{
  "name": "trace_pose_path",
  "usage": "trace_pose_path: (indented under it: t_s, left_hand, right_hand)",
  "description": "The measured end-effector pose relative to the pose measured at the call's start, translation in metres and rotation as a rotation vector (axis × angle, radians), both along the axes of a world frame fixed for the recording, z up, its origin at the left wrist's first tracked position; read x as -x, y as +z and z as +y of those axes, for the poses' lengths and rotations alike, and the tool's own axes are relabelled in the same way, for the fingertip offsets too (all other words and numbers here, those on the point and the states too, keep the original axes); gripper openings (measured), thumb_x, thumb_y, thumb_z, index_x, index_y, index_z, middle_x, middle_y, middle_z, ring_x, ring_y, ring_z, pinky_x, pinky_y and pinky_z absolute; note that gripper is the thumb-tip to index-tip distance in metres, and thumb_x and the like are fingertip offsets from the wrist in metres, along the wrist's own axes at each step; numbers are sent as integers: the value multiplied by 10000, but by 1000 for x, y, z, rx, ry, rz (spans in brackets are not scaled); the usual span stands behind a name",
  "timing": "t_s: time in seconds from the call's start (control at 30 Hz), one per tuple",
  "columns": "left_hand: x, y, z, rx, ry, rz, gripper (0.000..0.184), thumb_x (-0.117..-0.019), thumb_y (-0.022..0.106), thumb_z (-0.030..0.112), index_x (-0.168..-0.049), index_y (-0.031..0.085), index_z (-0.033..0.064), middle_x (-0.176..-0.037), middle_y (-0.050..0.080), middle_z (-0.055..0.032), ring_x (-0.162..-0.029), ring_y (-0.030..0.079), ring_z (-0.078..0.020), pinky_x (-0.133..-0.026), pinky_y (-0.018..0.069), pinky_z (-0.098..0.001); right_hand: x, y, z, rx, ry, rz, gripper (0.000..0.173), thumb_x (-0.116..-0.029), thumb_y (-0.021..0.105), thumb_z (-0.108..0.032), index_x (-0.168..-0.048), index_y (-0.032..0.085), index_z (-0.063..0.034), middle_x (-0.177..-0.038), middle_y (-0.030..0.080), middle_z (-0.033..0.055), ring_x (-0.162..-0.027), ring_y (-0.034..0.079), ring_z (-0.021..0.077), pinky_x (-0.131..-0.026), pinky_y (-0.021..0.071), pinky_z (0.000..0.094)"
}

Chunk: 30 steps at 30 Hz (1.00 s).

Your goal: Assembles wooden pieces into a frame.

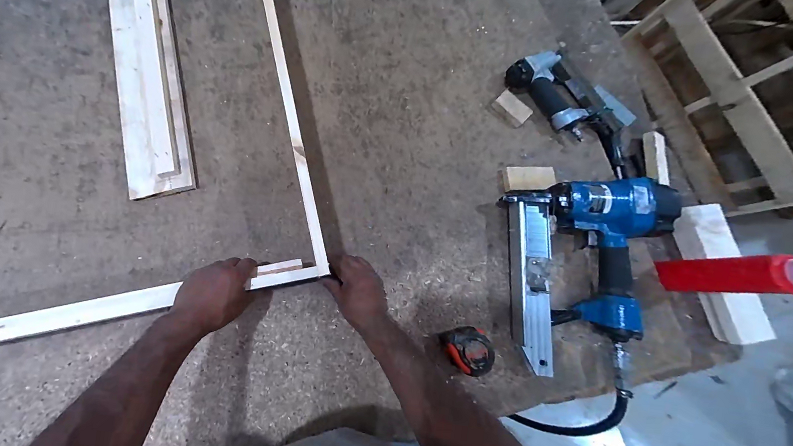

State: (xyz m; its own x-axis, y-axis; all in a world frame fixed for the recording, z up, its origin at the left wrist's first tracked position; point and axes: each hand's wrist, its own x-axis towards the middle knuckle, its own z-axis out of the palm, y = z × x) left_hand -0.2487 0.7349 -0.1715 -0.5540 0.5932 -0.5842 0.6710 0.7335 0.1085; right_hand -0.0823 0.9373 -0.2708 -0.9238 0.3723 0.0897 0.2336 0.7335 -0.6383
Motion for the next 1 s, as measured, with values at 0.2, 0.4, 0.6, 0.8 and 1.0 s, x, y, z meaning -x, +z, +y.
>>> trace_pose_path:
  t_s: [0.2,0.4,0.6,0.8,1.0]
  left_hand:
    - [-2,0,2,5,2,15,410,-967,677,413,-1313,647,196,-1217,699,-76,-1087,694,-296,-898,570,-549]
    - [-4,0,5,32,-13,42,387,-965,671,407,-1288,649,195,-1202,698,-73,-1092,689,-297,-885,574,-548]
    - [-7,-1,7,66,-19,83,400,-951,679,434,-1265,645,188,-1182,696,-74,-1072,694,-299,-858,583,-547]
    - [-8,1,9,64,-16,85,374,-951,682,418,-1233,649,175,-1156,698,-90,-1049,697,-314,-836,581,-554]
    - [-9,0,9,61,-4,93,386,-945,689,446,-1226,660,183,-1150,707,-79,-1049,700,-308,-840,580,-558]
  right_hand:
    - [1,-5,0,-16,-3,41,321,-933,751,-259,-1234,741,-149,-1216,738,24,-1150,682,203,-1026,546,407]
    - [1,-7,0,-30,-7,55,329,-923,764,-270,-1225,743,-144,-1200,742,27,-1138,686,198,-1025,546,400]
    - [2,2,0,-2,-20,5,314,-911,770,-259,-1204,742,-150,-1179,747,13,-1119,692,198,-1003,561,416]
    - [1,2,1,19,-10,0,310,-919,747,-232,-1220,735,-156,-1193,740,4,-1139,681,182,-1024,547,405]
    - [1,2,-2,-11,-22,23,305,-925,739,-222,-1222,737,-154,-1199,741,10,-1140,683,195,-1014,552,410]
